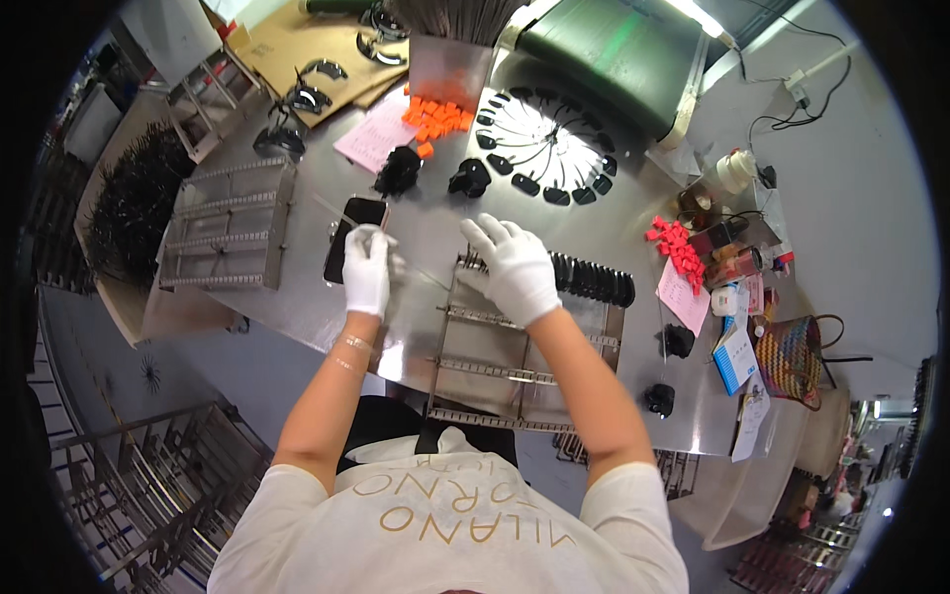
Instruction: The person repeatedly picks up black plastic components and inserts them into a metal rack on a stainless steel table. They handle the components one at a time, aligning them in rows within the rack.
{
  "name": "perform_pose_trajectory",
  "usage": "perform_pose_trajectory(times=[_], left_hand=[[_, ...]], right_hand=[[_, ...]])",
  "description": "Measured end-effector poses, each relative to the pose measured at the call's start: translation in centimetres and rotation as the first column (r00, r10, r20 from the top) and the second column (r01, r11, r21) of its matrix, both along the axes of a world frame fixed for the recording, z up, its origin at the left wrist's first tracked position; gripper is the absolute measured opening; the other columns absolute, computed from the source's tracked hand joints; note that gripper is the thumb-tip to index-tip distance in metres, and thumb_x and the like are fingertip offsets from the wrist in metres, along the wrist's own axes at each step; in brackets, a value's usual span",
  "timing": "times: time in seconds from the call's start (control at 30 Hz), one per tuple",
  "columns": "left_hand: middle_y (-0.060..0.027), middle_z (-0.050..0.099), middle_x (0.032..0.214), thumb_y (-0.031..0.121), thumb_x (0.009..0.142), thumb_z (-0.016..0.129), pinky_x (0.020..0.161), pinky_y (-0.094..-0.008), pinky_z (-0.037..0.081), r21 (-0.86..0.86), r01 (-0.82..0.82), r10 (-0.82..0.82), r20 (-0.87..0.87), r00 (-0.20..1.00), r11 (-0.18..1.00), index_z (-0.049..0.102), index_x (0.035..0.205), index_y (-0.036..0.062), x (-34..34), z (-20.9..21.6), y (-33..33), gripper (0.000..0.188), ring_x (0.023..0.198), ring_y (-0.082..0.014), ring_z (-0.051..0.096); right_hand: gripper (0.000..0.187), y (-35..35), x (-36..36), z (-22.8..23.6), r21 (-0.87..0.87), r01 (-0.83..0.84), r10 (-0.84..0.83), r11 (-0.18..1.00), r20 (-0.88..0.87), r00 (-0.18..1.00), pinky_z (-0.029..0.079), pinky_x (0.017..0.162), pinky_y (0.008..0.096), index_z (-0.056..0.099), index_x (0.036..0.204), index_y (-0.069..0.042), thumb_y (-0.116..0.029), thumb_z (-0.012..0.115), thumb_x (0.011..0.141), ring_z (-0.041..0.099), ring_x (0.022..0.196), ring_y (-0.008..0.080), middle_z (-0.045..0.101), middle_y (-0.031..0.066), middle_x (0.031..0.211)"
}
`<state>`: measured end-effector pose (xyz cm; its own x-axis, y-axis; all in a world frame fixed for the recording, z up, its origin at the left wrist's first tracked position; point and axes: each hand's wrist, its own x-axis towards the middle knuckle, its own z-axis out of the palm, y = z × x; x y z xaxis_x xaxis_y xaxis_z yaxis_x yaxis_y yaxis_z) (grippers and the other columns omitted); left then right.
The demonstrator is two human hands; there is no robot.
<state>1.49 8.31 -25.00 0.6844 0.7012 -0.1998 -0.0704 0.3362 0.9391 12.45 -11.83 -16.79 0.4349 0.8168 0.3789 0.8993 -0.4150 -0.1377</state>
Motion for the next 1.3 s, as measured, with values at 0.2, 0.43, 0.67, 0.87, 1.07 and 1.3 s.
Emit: perform_pose_trajectory(times=[0.2,0.43,0.67,0.87,1.07,1.3], left_hand=[[-0.0149,0.064,0.092,0.012,0.108,0.048,0.053,-0.0386,0.063,-0.004,0.221,-0.220,-0.087,0.971,0.975,0.042,0.135,0.0024,4.8,1.3,2.0,0.029,0.062,-0.0278,0.072],[-0.0087,0.064,0.088,0.013,0.111,0.047,0.052,-0.0348,0.060,-0.052,0.125,-0.124,0.031,0.992,0.991,0.044,0.140,-0.0011,5.9,-2.0,3.9,0.032,0.060,-0.0158,0.066],[-0.0107,0.062,0.087,0.010,0.107,0.046,0.043,-0.0323,0.054,-0.258,-0.043,0.018,-0.098,0.995,0.965,0.040,0.131,0.0044,5.1,-2.2,1.2,0.025,0.056,-0.0185,0.065],[-0.0084,0.065,0.079,0.020,0.101,0.070,0.047,-0.0317,0.048,0.076,-0.171,0.181,-0.153,0.972,0.982,0.053,0.105,0.0001,4.5,-7.4,-4.0,0.026,0.053,-0.0171,0.062],[-0.0093,0.065,0.071,0.023,0.104,0.067,0.035,-0.0307,0.043,-0.189,0.101,-0.146,-0.243,0.959,0.977,0.057,0.098,0.0009,4.4,-4.0,-1.8,0.025,0.044,-0.0138,0.055],[-0.0056,0.066,0.080,0.040,0.107,0.062,0.046,-0.0338,0.047,-0.243,0.573,-0.623,-0.334,0.708,0.782,0.061,0.098,0.0056,4.2,-3.3,-2.6,0.035,0.058,-0.0163,0.059]], right_hand=[[0.047,-0.5,3.4,-1.1,-0.200,-0.079,0.028,0.977,-0.247,0.969,0.058,0.086,0.0446,0.063,0.137,-0.018,-0.048,0.061,0.101,0.071,0.105,0.0334,0.070,0.0095,0.127],[0.046,0.4,3.1,-0.1,-0.307,-0.039,-0.075,0.951,-0.352,0.933,0.057,0.093,0.0410,0.062,0.141,-0.021,-0.044,0.064,0.101,0.069,0.111,0.0326,0.071,0.0087,0.128],[0.051,0.5,3.0,0.0,-0.331,0.003,-0.129,0.944,-0.361,0.923,0.057,0.093,0.0417,0.061,0.142,-0.022,-0.042,0.071,0.096,0.070,0.111,0.0321,0.071,0.0083,0.126],[0.062,0.8,2.8,0.1,-0.351,-0.021,-0.106,0.936,-0.337,0.936,0.057,0.094,0.0426,0.055,0.146,-0.024,-0.044,0.076,0.091,0.069,0.112,0.0330,0.070,0.0106,0.126],[0.059,0.0,3.2,-0.8,-0.331,-0.055,-0.067,0.942,-0.346,0.936,0.056,0.095,0.0435,0.054,0.147,-0.022,-0.043,0.073,0.095,0.068,0.114,0.0351,0.068,0.0118,0.130],[0.060,-2.5,3.1,-0.4,-0.319,-0.058,-0.043,0.946,-0.301,0.953,0.056,0.097,0.0441,0.053,0.148,-0.021,-0.039,0.074,0.095,0.067,0.117,0.0345,0.066,0.0121,0.136]])
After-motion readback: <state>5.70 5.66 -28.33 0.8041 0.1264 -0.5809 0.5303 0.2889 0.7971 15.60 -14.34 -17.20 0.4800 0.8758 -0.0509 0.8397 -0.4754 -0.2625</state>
